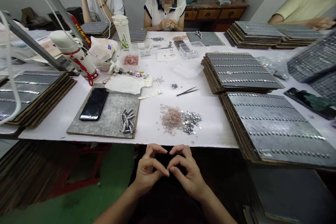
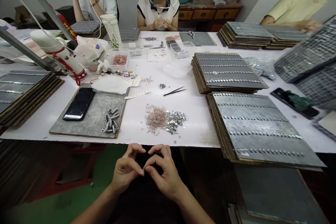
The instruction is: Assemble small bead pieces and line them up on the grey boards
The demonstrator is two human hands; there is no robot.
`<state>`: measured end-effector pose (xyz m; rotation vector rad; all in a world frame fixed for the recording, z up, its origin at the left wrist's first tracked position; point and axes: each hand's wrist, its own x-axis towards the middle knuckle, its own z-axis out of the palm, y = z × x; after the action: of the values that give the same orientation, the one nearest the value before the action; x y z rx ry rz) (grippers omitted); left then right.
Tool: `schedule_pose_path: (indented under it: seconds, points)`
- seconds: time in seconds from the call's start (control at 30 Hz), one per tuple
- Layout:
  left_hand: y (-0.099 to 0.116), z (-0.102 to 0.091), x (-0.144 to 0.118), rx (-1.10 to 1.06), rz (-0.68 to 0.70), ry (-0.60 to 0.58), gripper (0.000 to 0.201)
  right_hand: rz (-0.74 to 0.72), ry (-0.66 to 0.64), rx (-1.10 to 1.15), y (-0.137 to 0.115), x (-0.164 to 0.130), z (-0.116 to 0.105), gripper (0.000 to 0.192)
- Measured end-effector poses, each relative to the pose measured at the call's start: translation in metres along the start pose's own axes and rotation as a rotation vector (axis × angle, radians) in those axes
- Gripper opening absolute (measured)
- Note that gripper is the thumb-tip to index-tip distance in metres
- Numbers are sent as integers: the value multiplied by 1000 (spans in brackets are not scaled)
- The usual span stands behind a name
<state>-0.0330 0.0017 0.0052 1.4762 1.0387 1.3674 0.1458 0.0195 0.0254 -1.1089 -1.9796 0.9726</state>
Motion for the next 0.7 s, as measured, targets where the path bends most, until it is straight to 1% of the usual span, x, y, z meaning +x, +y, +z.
schedule_pose_path:
  seconds: [0.1,0.17,0.2,0.27,0.37,0.43,0.5,0.53,0.6,0.7]
  points:
    - [0,2,-1,2,-59,23,25,-27,79,-44,2,-1,1,22]
    - [-1,3,-1,85,-55,102,18,-47,120,-100,4,-2,1,18]
    - [-1,1,-1,149,-23,155,15,-57,139,-127,6,-3,0,17]
    - [-1,-5,2,316,94,267,12,-80,181,-175,9,-2,-1,15]
    - [-3,-27,10,601,247,450,15,-112,240,-245,16,0,-3,12]
    - [-5,-47,16,758,278,591,14,-128,267,-281,22,1,-4,12]
    - [-8,-66,21,868,283,693,11,-137,280,-306,27,2,-5,13]
    - [-10,-74,22,907,277,720,9,-141,282,-317,29,1,-5,14]
    - [-14,-84,24,955,249,736,7,-151,280,-338,34,1,-6,14]
    - [-18,-89,27,979,215,718,6,-170,276,-358,40,1,-6,15]
